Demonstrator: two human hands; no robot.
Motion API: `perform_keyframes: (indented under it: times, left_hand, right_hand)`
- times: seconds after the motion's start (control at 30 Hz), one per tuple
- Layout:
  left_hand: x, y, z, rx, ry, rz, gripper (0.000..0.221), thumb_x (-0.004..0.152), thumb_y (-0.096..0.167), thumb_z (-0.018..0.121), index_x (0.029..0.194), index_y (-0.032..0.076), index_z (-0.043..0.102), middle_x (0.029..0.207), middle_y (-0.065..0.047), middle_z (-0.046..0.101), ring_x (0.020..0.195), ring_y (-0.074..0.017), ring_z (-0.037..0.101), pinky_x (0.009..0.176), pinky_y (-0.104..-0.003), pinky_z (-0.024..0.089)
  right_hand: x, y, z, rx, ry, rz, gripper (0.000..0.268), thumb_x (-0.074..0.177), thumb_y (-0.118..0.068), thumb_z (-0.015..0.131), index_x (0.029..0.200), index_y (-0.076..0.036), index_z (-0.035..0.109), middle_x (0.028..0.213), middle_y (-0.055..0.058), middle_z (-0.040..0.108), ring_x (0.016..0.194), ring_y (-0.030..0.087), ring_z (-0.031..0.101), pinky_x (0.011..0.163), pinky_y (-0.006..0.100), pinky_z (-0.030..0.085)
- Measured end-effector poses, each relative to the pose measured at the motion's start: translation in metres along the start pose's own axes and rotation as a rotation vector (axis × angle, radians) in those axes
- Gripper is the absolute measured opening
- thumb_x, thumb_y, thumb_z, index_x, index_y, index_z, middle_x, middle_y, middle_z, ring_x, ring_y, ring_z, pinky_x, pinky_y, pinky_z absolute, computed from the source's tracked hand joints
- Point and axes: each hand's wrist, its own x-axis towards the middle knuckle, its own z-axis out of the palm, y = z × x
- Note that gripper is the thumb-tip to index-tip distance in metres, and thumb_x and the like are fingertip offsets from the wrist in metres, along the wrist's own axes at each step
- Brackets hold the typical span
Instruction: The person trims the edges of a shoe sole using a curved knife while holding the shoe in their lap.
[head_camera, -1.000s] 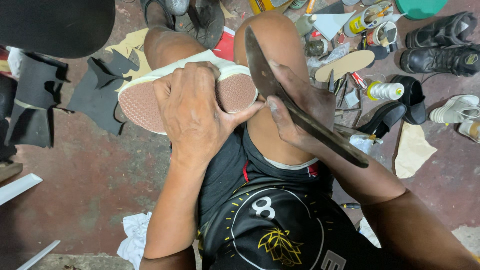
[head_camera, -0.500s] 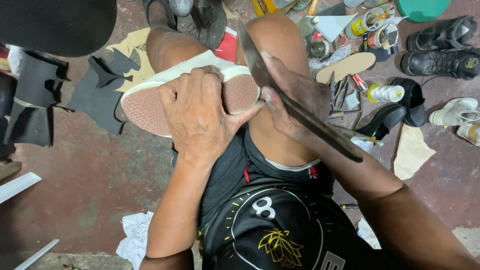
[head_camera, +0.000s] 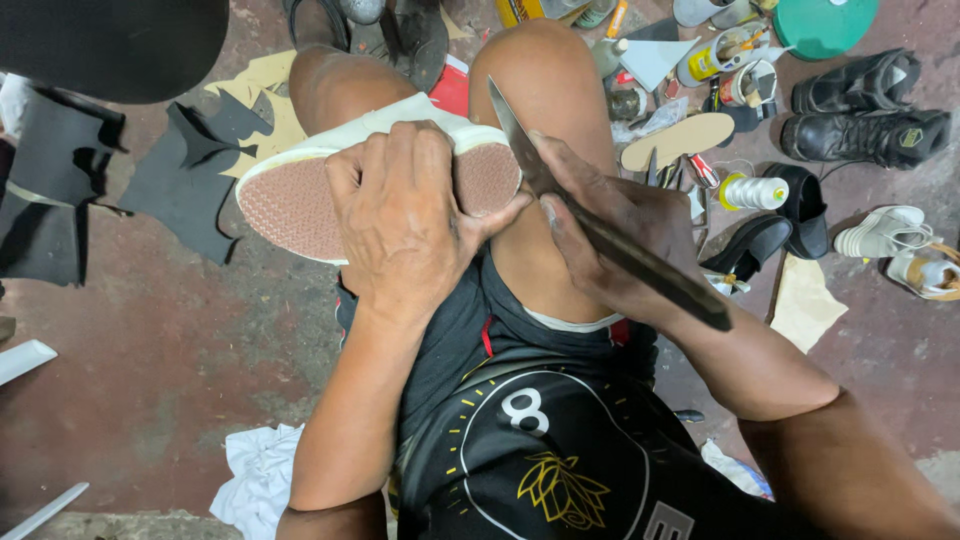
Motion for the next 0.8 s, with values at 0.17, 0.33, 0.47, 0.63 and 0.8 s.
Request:
perform_keyframes:
  times: [0.17,0.33,0.47,0.63,0.8]
  left_hand:
    - [0.001,-0.007,0.004,-0.003,0.051,0.063,0.069,0.080,0.056,0.091,0.109,0.003,0.058,0.105,-0.010,0.058,0.099,-0.0303,0.056,0.090,-0.045,0.037]
    - [0.001,-0.008,0.004,0.006,0.030,0.038,0.069,0.076,0.056,0.092,0.107,0.004,0.058,0.101,-0.009,0.057,0.096,-0.0294,0.056,0.088,-0.045,0.037]
    - [0.003,-0.014,0.001,-0.024,0.036,0.054,0.071,0.073,0.056,0.095,0.106,0.005,0.058,0.100,-0.008,0.058,0.096,-0.0283,0.057,0.087,-0.043,0.036]
    - [0.004,-0.011,0.000,-0.013,0.048,0.082,0.070,0.072,0.054,0.092,0.107,0.003,0.057,0.107,-0.008,0.059,0.100,-0.0274,0.058,0.092,-0.043,0.037]
    - [0.005,-0.011,0.002,0.007,0.052,0.084,0.073,0.077,0.060,0.095,0.107,0.005,0.058,0.102,-0.008,0.059,0.098,-0.0280,0.058,0.092,-0.043,0.038]
  right_hand:
    - [0.010,0.007,0.007,-0.037,0.012,0.010,0.040,0.107,-0.010,0.067,0.145,-0.002,0.054,0.116,0.020,0.073,0.094,0.031,0.076,0.081,0.037,0.060]
    - [0.018,0.010,0.012,-0.078,-0.023,0.107,0.042,0.101,-0.011,0.071,0.140,0.001,0.061,0.089,0.016,0.072,0.076,0.030,0.075,0.069,0.039,0.058]
    - [0.019,0.016,0.000,0.073,-0.045,-0.042,0.039,0.110,-0.009,0.064,0.147,-0.001,0.053,0.130,0.018,0.071,0.103,0.026,0.077,0.089,0.031,0.061]
    - [0.024,0.025,-0.011,0.087,-0.030,-0.208,0.043,0.106,-0.006,0.066,0.146,-0.002,0.052,0.132,0.019,0.066,0.111,0.030,0.073,0.094,0.034,0.059]
    - [0.023,0.032,-0.013,0.153,-0.169,-0.049,0.044,0.103,-0.007,0.069,0.145,-0.002,0.057,0.123,0.017,0.070,0.105,0.029,0.073,0.089,0.036,0.059]
